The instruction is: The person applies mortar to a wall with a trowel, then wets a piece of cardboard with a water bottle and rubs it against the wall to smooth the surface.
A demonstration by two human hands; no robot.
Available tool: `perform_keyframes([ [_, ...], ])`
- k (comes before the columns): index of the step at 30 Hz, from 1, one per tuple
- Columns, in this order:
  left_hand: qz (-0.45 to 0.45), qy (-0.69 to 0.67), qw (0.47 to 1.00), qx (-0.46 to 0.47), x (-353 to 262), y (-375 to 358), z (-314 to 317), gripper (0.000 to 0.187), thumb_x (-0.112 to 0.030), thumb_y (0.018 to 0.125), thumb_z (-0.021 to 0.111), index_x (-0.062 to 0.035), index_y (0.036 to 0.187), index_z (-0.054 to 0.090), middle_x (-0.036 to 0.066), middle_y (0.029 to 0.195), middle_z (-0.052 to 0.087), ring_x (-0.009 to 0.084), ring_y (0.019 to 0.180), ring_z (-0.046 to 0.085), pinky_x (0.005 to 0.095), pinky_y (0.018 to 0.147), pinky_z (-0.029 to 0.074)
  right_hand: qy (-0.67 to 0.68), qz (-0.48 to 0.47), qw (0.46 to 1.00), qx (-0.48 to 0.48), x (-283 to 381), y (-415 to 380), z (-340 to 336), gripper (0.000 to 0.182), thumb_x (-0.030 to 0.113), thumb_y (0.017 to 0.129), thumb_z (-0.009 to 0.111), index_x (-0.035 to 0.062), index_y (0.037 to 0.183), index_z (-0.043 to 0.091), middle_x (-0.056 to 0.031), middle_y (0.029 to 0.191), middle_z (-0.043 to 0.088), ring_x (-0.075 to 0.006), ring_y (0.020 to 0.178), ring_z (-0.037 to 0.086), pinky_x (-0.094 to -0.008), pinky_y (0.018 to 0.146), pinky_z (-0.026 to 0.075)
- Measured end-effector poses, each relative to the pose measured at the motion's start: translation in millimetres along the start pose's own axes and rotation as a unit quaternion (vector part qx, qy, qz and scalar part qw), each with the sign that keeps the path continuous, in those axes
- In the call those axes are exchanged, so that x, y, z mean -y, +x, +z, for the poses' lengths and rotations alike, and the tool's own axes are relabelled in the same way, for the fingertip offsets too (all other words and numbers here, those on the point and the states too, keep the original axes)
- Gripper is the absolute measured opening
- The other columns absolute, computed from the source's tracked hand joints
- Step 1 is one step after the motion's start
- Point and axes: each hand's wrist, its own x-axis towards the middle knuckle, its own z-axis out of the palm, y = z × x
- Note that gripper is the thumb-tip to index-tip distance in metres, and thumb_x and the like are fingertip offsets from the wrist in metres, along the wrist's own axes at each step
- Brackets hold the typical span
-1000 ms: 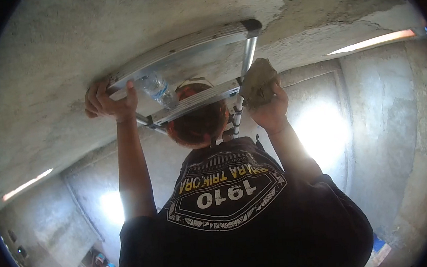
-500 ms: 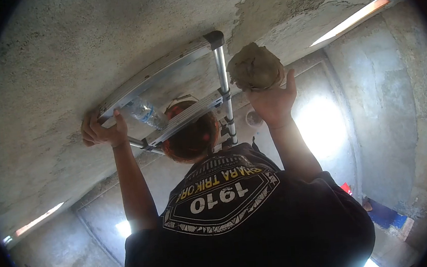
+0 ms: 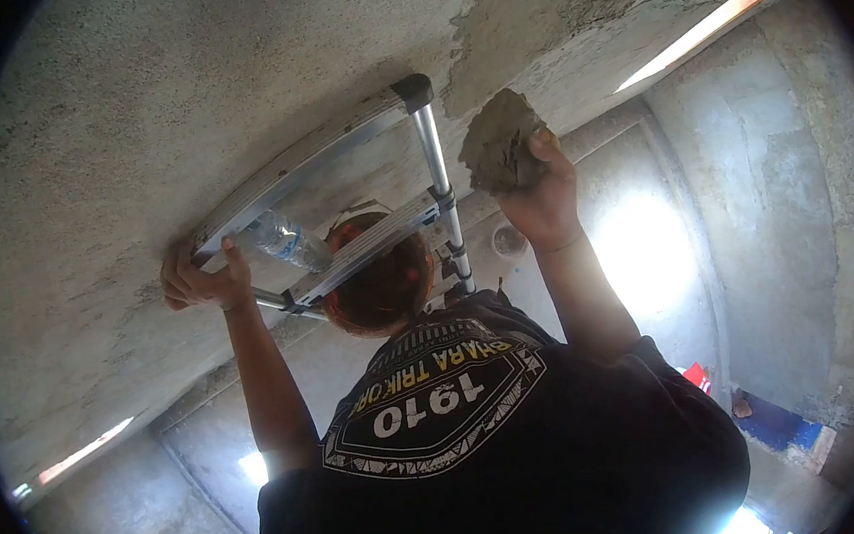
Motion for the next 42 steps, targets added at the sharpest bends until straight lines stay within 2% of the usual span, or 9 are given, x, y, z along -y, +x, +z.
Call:
perform_keyframes([
  [5,-0.003,-0.004,1.000,-0.008,-2,1,0,0.062,-0.070,0.077,0.050,-0.0112,0.093,0.060,0.005,0.101,0.059,0.0257,0.100,0.050,0.0434,0.087,0.025,0.087,-0.028,0.996,-0.025,0,1,-8,0.045,0.021,0.084,0.054,0.0058,0.126,0.046,-0.0118,0.119,0.054,-0.0277,0.111,0.052,-0.0428,0.093,0.044],
  [8,-0.006,-0.006,1.000,-0.009,-3,1,-1,0.063,-0.071,0.077,0.050,-0.0110,0.092,0.060,0.006,0.101,0.059,0.0261,0.100,0.050,0.0435,0.087,0.026,0.204,-0.019,0.979,-0.019,3,5,-22,0.041,0.013,0.087,0.048,0.0076,0.127,0.045,-0.0123,0.127,0.051,-0.0313,0.118,0.047,-0.0468,0.103,0.035],
  [15,-0.006,-0.011,1.000,-0.004,-3,0,-2,0.063,-0.071,0.077,0.051,-0.0109,0.093,0.060,0.006,0.100,0.059,0.0266,0.099,0.050,0.0439,0.088,0.026,0.221,-0.042,0.970,-0.097,14,5,-24,0.036,0.020,0.090,0.050,0.0041,0.122,0.048,-0.0129,0.119,0.055,-0.0276,0.112,0.050,-0.0420,0.098,0.039],
  [23,0.010,0.005,1.000,0.002,-7,3,-7,0.063,-0.071,0.080,0.047,-0.0104,0.093,0.059,0.005,0.098,0.058,0.0271,0.098,0.050,0.0432,0.085,0.028,0.069,-0.115,0.980,-0.144,46,20,-25,0.027,0.011,0.090,0.052,0.0063,0.116,0.050,-0.0099,0.112,0.058,-0.0259,0.102,0.057,-0.0389,0.085,0.046],
  [30,0.019,0.020,1.000,-0.004,-5,2,-6,0.065,-0.071,0.080,0.045,-0.0090,0.094,0.060,0.007,0.102,0.059,0.0265,0.099,0.051,0.0443,0.088,0.028,-0.003,-0.263,0.956,-0.130,72,57,-52,0.034,0.008,0.088,0.056,0.0086,0.120,0.047,-0.0095,0.111,0.057,-0.0269,0.102,0.057,-0.0395,0.088,0.047],
  [34,0.023,0.024,0.999,0.009,-6,3,-9,0.065,-0.070,0.082,0.044,-0.0083,0.098,0.058,0.007,0.101,0.059,0.0262,0.099,0.051,0.0443,0.088,0.028,-0.023,-0.372,0.911,-0.174,86,82,-48,0.043,0.004,0.086,0.059,0.0054,0.127,0.045,-0.0086,0.119,0.053,-0.0237,0.110,0.053,-0.0375,0.092,0.045],
  [36,0.024,0.027,0.999,0.007,-8,4,-9,0.066,-0.070,0.082,0.044,-0.0079,0.098,0.058,0.006,0.100,0.059,0.0262,0.099,0.051,0.0438,0.087,0.028,-0.071,-0.472,0.845,-0.241,89,102,-46,0.037,0.004,0.084,0.062,0.0011,0.120,0.052,-0.0097,0.109,0.060,-0.0199,0.094,0.059,-0.0337,0.085,0.048],
  [38,0.027,0.024,0.999,0.018,-7,3,-9,0.067,-0.070,0.083,0.042,-0.0072,0.099,0.058,0.007,0.100,0.058,0.0266,0.099,0.050,0.0440,0.087,0.027,-0.115,-0.473,0.826,-0.284,88,117,-42,0.030,0.004,0.085,0.061,0.0010,0.115,0.059,-0.0094,0.103,0.063,-0.0179,0.092,0.058,-0.0332,0.084,0.047],
  [42,0.023,0.044,0.998,0.024,-5,1,-8,0.070,-0.072,0.083,0.039,-0.0062,0.101,0.057,0.008,0.103,0.057,0.0274,0.101,0.049,0.0452,0.087,0.027,-0.260,-0.569,0.697,-0.351,83,158,-43,0.023,0.004,0.085,0.059,0.0024,0.108,0.064,-0.0112,0.098,0.067,-0.0150,0.082,0.060,-0.0294,0.079,0.047],
])
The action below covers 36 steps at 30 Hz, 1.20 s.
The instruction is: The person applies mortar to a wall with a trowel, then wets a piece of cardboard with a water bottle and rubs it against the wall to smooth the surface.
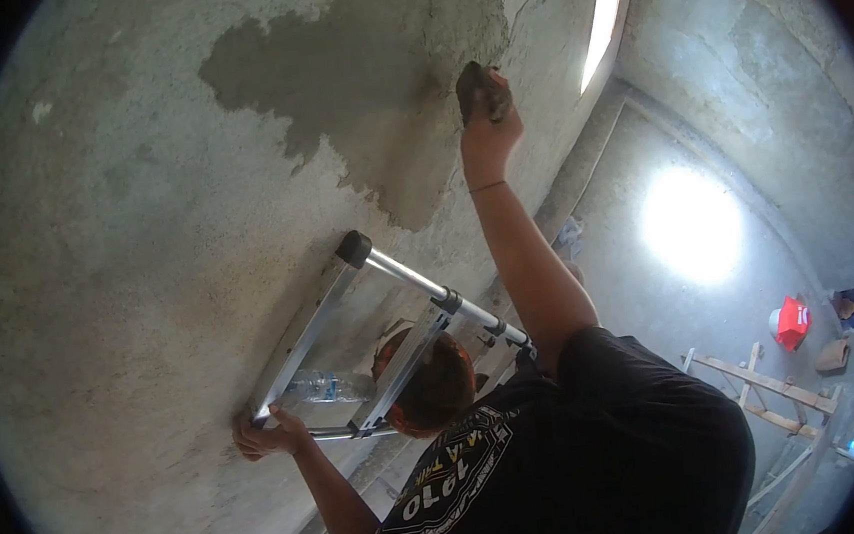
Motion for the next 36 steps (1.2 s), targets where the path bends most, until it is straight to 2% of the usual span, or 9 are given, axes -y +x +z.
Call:
perform_keyframes([
  [7,-0.002,0.005,1.000,0.014,2,-5,2,0.071,-0.072,0.083,0.038,-0.0060,0.103,0.056,0.010,0.105,0.056,0.0285,0.103,0.047,0.0466,0.088,0.027,-0.068,-0.043,0.997,0.015,61,-14,73,0.043,-0.010,0.069,0.053,0.0139,0.102,0.067,-0.0162,0.098,0.066,-0.0203,0.086,0.067,-0.0232,0.067,0.048],
  [10,-0.003,0.015,0.999,0.034,7,-5,-2,0.070,-0.071,0.083,0.037,-0.0062,0.105,0.054,0.010,0.108,0.055,0.0289,0.105,0.046,0.0475,0.088,0.027,-0.019,-0.183,0.982,-0.051,79,-8,92,0.024,-0.003,0.082,0.055,0.0062,0.100,0.067,-0.0090,0.087,0.070,-0.0140,0.082,0.067,-0.0237,0.068,0.051],
  [14,-0.004,0.013,1.000,0.024,1,3,2,0.073,-0.072,0.084,0.034,-0.0032,0.100,0.052,0.012,0.106,0.053,0.0303,0.104,0.045,0.0477,0.089,0.025,0.165,0.092,0.976,-0.109,65,-4,46,0.018,-0.001,0.085,0.054,0.0038,0.098,0.066,-0.0120,0.092,0.069,-0.0170,0.083,0.066,-0.0288,0.074,0.051],
  [18,-0.009,0.020,0.999,0.024,0,-3,0,0.072,-0.071,0.085,0.034,-0.0037,0.103,0.052,0.011,0.106,0.054,0.0299,0.104,0.045,0.0477,0.090,0.026,-0.014,0.038,0.985,-0.170,22,1,40,0.018,0.001,0.084,0.055,0.0044,0.098,0.066,-0.0144,0.097,0.068,-0.0214,0.085,0.066,-0.0332,0.076,0.051],
  [21,-0.003,0.014,1.000,0.014,0,-2,1,0.072,-0.071,0.084,0.035,-0.0043,0.105,0.053,0.011,0.107,0.055,0.0299,0.105,0.046,0.0481,0.090,0.026,-0.292,0.130,0.947,0.023,51,9,50,0.018,0.013,0.079,0.063,0.0049,0.094,0.068,-0.0185,0.084,0.067,-0.0277,0.078,0.066,-0.0351,0.071,0.050],
  [25,-0.013,0.012,0.999,0.029,4,-5,2,0.074,-0.072,0.084,0.035,-0.0037,0.105,0.053,0.011,0.107,0.055,0.0297,0.105,0.046,0.0479,0.090,0.026,-0.298,-0.021,0.952,0.071,46,34,40,0.018,0.008,0.077,0.061,0.0090,0.094,0.069,-0.0165,0.067,0.062,-0.0285,0.062,0.060,-0.0368,0.061,0.047],
  [28,-0.016,0.012,0.999,0.030,2,-4,0,0.074,-0.072,0.083,0.036,-0.0039,0.105,0.054,0.011,0.108,0.055,0.0294,0.104,0.046,0.0472,0.090,0.026,-0.182,0.039,0.974,0.127,51,47,17,0.018,0.009,0.079,0.061,0.0056,0.096,0.067,-0.0151,0.076,0.065,-0.0261,0.069,0.062,-0.0354,0.066,0.048],
  [30,-0.018,0.009,1.000,0.018,1,-3,3,0.073,-0.071,0.084,0.037,-0.0042,0.104,0.055,0.011,0.107,0.055,0.0289,0.103,0.046,0.0466,0.090,0.026,0.095,0.121,0.985,0.082,31,48,6,0.023,0.011,0.082,0.062,0.0037,0.103,0.063,-0.0124,0.087,0.066,-0.0236,0.079,0.062,-0.0346,0.071,0.048],
  [36,-0.005,-0.001,1.000,-0.004,2,-3,2,0.065,-0.070,0.083,0.041,-0.0080,0.098,0.055,0.009,0.104,0.056,0.0287,0.101,0.048,0.0444,0.086,0.027,-0.071,0.266,0.958,0.081,-25,52,-7,0.024,0.012,0.083,0.061,0.0061,0.107,0.062,-0.0101,0.092,0.065,-0.0212,0.087,0.061,-0.0350,0.072,0.047],
])
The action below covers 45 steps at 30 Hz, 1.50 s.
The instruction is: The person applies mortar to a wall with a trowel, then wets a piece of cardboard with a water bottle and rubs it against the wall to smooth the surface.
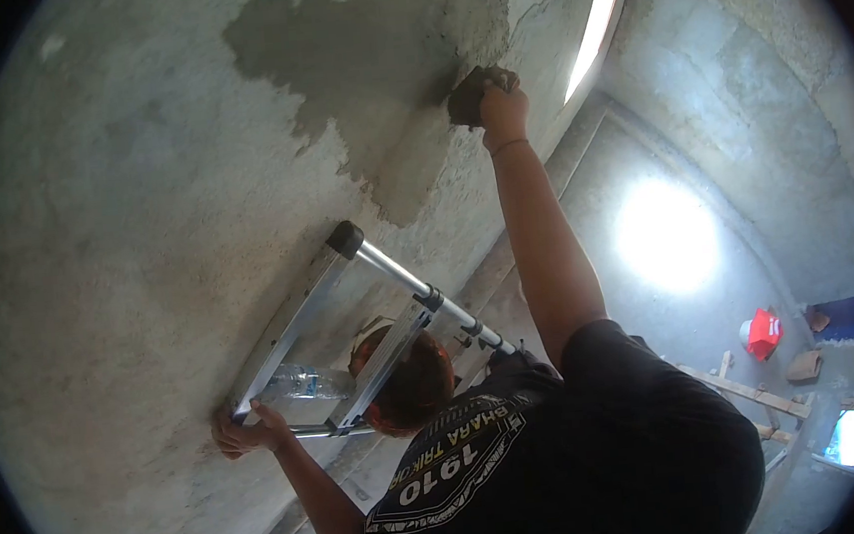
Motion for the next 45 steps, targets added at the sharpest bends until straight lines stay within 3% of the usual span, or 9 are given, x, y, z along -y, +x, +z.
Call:
perform_keyframes([
  [4,-0.004,-0.016,1.000,-0.007,-1,2,-1,0.064,-0.071,0.081,0.044,-0.0100,0.095,0.057,0.007,0.101,0.057,0.0272,0.100,0.051,0.0436,0.084,0.028,-0.002,-0.017,0.998,0.065,-17,26,15,0.022,0.012,0.082,0.061,0.0075,0.104,0.064,-0.0110,0.098,0.065,-0.0237,0.093,0.062,-0.0353,0.074,0.049],
  [6,-0.008,-0.022,1.000,-0.018,2,0,2,0.062,-0.070,0.081,0.045,-0.0110,0.093,0.058,0.006,0.101,0.058,0.0261,0.100,0.051,0.0425,0.084,0.028,-0.591,-0.238,0.754,0.158,26,17,17,0.024,0.014,0.079,0.064,0.0085,0.102,0.065,-0.0113,0.102,0.064,-0.0263,0.098,0.062,-0.0368,0.077,0.050],
  [9,-0.023,-0.047,0.999,-0.012,2,0,-2,0.059,-0.067,0.080,0.051,-0.0112,0.096,0.060,0.006,0.103,0.060,0.0265,0.101,0.052,0.0433,0.087,0.027,-0.736,-0.405,0.500,0.212,79,17,28,0.029,0.017,0.072,0.070,0.0094,0.100,0.067,-0.0114,0.107,0.063,-0.0285,0.102,0.061,-0.0387,0.080,0.052],
  [13,-0.018,-0.060,0.998,-0.024,1,1,1,0.058,-0.067,0.079,0.053,-0.0117,0.095,0.062,0.006,0.104,0.061,0.0255,0.101,0.052,0.0428,0.087,0.027,0.002,0.068,0.889,0.452,155,42,33,0.033,0.009,0.091,0.038,-0.0046,0.119,0.049,-0.0172,0.119,0.056,-0.0254,0.110,0.056,-0.0345,0.093,0.047],
  [25,-0.024,-0.057,0.998,0.004,6,0,-4,0.052,-0.063,0.077,0.058,-0.0137,0.094,0.063,0.001,0.102,0.059,0.0229,0.103,0.051,0.0413,0.084,0.025,-0.206,-0.017,0.877,0.434,40,50,22,0.029,0.007,0.094,0.035,-0.0040,0.117,0.046,-0.0193,0.112,0.058,-0.0329,0.095,0.062,-0.0443,0.080,0.057],
  [27,-0.024,-0.059,0.998,0.001,4,1,-5,0.052,-0.063,0.077,0.057,-0.0138,0.094,0.063,0.001,0.102,0.060,0.0227,0.103,0.051,0.0412,0.084,0.025,-0.018,0.173,0.957,0.230,115,-22,47,0.028,0.007,0.093,0.037,-0.0041,0.115,0.050,-0.0167,0.110,0.060,-0.0304,0.095,0.063,-0.0445,0.079,0.056],
  [37,-0.017,-0.057,0.998,-0.019,4,2,-3,0.050,-0.061,0.078,0.057,-0.0145,0.096,0.062,0.000,0.101,0.060,0.0223,0.100,0.052,0.0412,0.084,0.026,-0.142,-0.053,0.884,0.443,126,40,-9,0.042,0.010,0.097,0.022,-0.0092,0.117,0.053,-0.0185,0.121,0.057,-0.0254,0.113,0.054,-0.0324,0.099,0.042],
  [40,-0.019,-0.052,0.998,-0.017,4,2,-4,0.050,-0.061,0.078,0.057,-0.0144,0.096,0.062,0.000,0.101,0.060,0.0225,0.101,0.052,0.0414,0.084,0.026,0.034,0.258,0.926,0.272,67,46,-9,0.043,0.011,0.095,0.024,-0.0179,0.121,0.042,-0.0264,0.119,0.055,-0.0355,0.115,0.052,-0.0388,0.097,0.047],
  [45,-0.027,-0.049,0.998,-0.002,7,-2,-2,0.053,-0.063,0.077,0.056,-0.0139,0.096,0.062,0.000,0.103,0.060,0.0223,0.103,0.051,0.0417,0.084,0.025,-0.023,0.221,0.943,0.247,58,68,26,0.034,0.014,0.093,0.037,-0.0038,0.119,0.049,-0.0207,0.115,0.058,-0.0348,0.102,0.057,-0.0430,0.087,0.051],
])
